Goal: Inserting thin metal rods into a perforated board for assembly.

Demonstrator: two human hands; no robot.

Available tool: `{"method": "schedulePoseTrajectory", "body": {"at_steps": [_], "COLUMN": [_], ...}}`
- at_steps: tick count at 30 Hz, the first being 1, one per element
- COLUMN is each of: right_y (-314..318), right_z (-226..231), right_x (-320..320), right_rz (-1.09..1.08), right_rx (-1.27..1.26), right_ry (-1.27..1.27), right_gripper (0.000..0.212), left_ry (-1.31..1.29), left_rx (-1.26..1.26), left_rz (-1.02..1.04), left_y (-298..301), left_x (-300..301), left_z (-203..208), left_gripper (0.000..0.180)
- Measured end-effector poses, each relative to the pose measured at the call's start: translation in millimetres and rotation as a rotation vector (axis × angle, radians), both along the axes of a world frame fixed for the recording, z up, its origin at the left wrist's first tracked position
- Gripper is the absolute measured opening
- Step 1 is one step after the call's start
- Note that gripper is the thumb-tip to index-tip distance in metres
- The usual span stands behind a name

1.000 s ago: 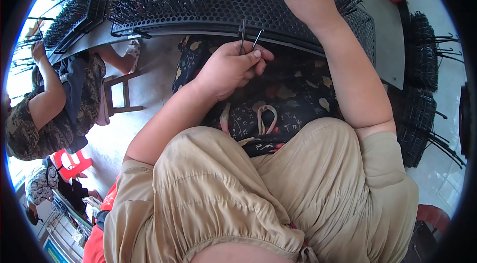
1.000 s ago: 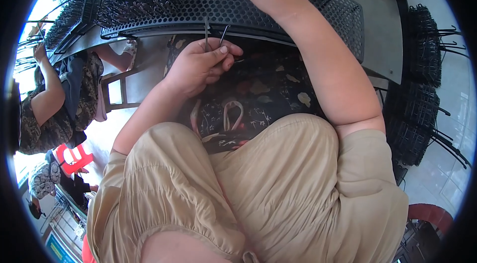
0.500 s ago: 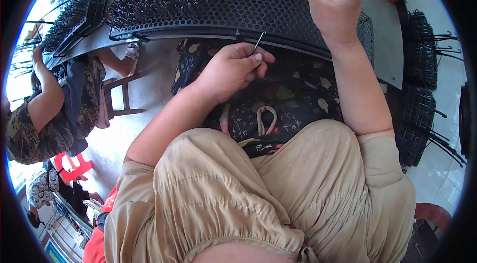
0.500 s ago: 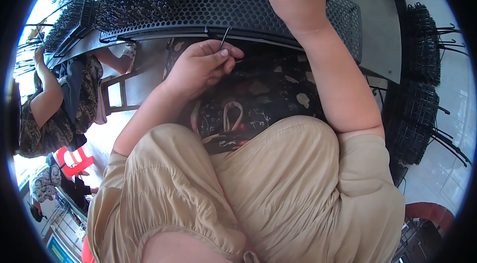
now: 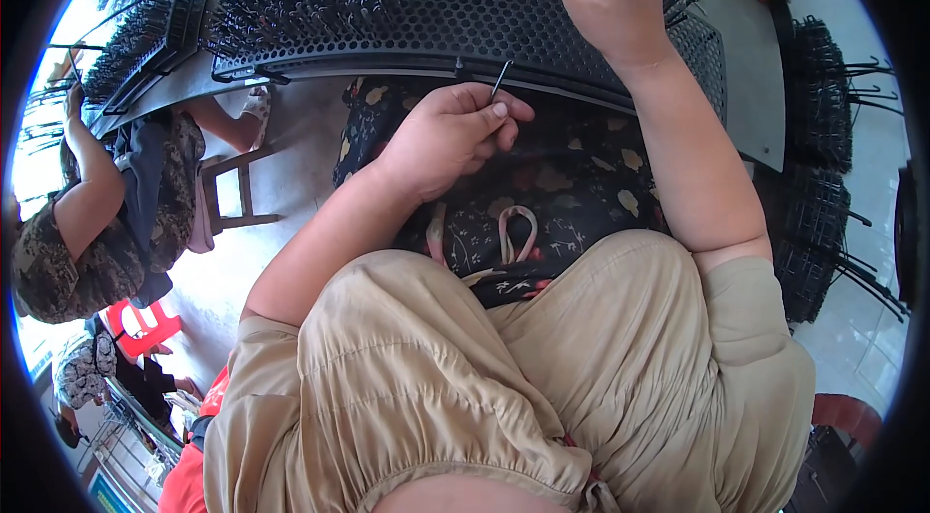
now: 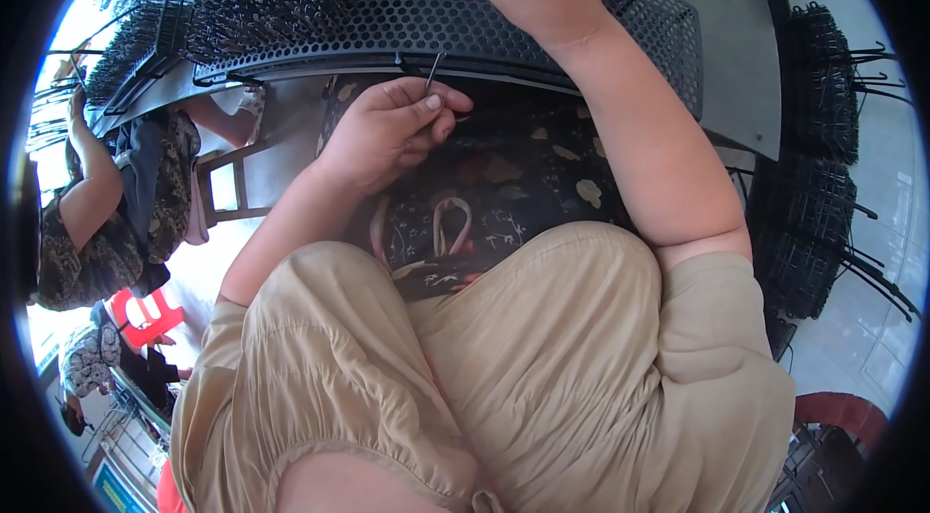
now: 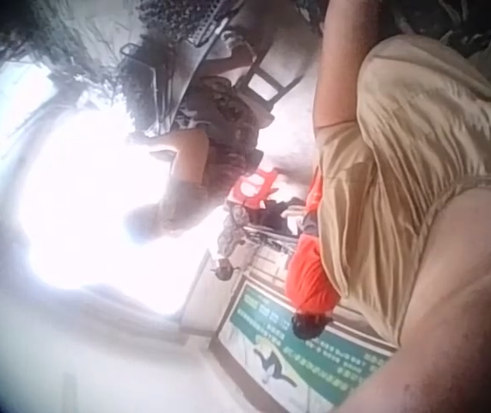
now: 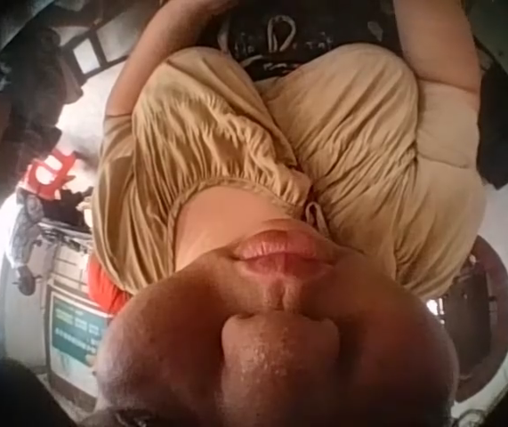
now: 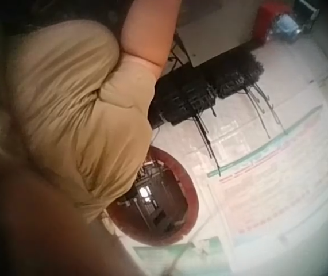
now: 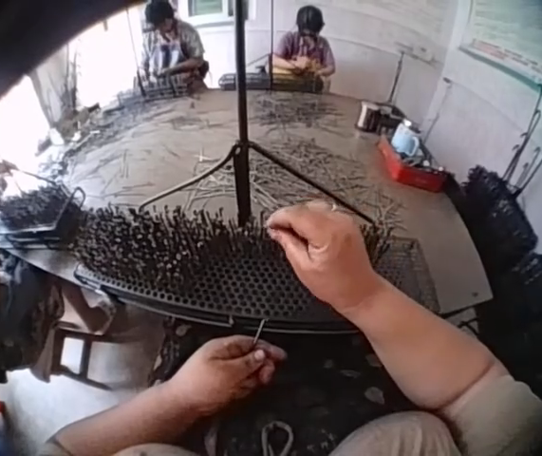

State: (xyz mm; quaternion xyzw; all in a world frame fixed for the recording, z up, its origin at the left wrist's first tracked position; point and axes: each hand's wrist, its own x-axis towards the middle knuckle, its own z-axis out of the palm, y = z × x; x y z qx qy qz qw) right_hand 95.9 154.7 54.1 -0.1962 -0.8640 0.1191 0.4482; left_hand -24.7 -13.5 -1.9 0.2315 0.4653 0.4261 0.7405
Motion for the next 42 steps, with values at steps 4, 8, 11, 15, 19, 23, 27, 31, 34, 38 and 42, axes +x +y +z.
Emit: {"method": "schedulePoseTrajectory", "body": {"at_steps": [4,8,11,15,19,23,27,31,34,38,42], "right_y": [10.3,21.0,-24.1,-36.6,-28.4,-7.3,-7.6,-1.3,23.3,2.3,2.9], "right_z": [-5.1,-23.5,-17.8,-28.2,-19.4,-10.7,-9.5,-19.1,-44.9,-11.0,-9.0], "right_x": [-2.0,-7.6,17.2,19.3,25.9,28.7,17.9,11.7,-6.3,8.5,8.3], "right_rz": [0.136,0.329,0.231,0.804,0.732,0.432,0.109,0.069,0.470,-0.055,-0.059], "right_rx": [0.112,0.211,-0.687,-1.136,-1.342,-1.106,-0.391,-0.143,-0.167,0.157,0.189], "right_ry": [0.129,0.396,-0.063,-0.065,0.060,0.149,0.298,0.256,0.757,-0.003,0.047], "right_gripper": [0.009,0.012,0.020,0.018,0.009,0.009,0.029,0.037,0.029,0.018,0.013], "left_ry": [-0.073,-0.253,-0.398,-0.628,-0.643,-0.274,-0.045,0.024,0.048,0.080,0.088], "left_rx": [0.003,0.058,0.142,0.248,0.254,0.105,-0.014,0.024,0.038,0.016,0.009], "left_rz": [0.037,0.049,0.035,-0.099,-0.144,0.025,0.113,0.104,0.072,0.073,0.069], "left_y": [0.4,0.1,-2.1,-1.5,-1.3,0.2,2.1,1.4,4.7,0.9,2.4], "left_x": [-3.0,-6.6,-14.0,-14.9,-13.6,-5.2,-1.9,-0.9,1.0,-2.7,-1.7], "left_z": [-2.8,0.7,-1.8,-12.1,-3.2,-6.0,-14.5,-16.7,-16.0,-16.3,-15.7], "left_gripper": [0.023,0.025,0.031,0.036,0.036,0.039,0.041,0.043,0.043,0.040,0.037]}}
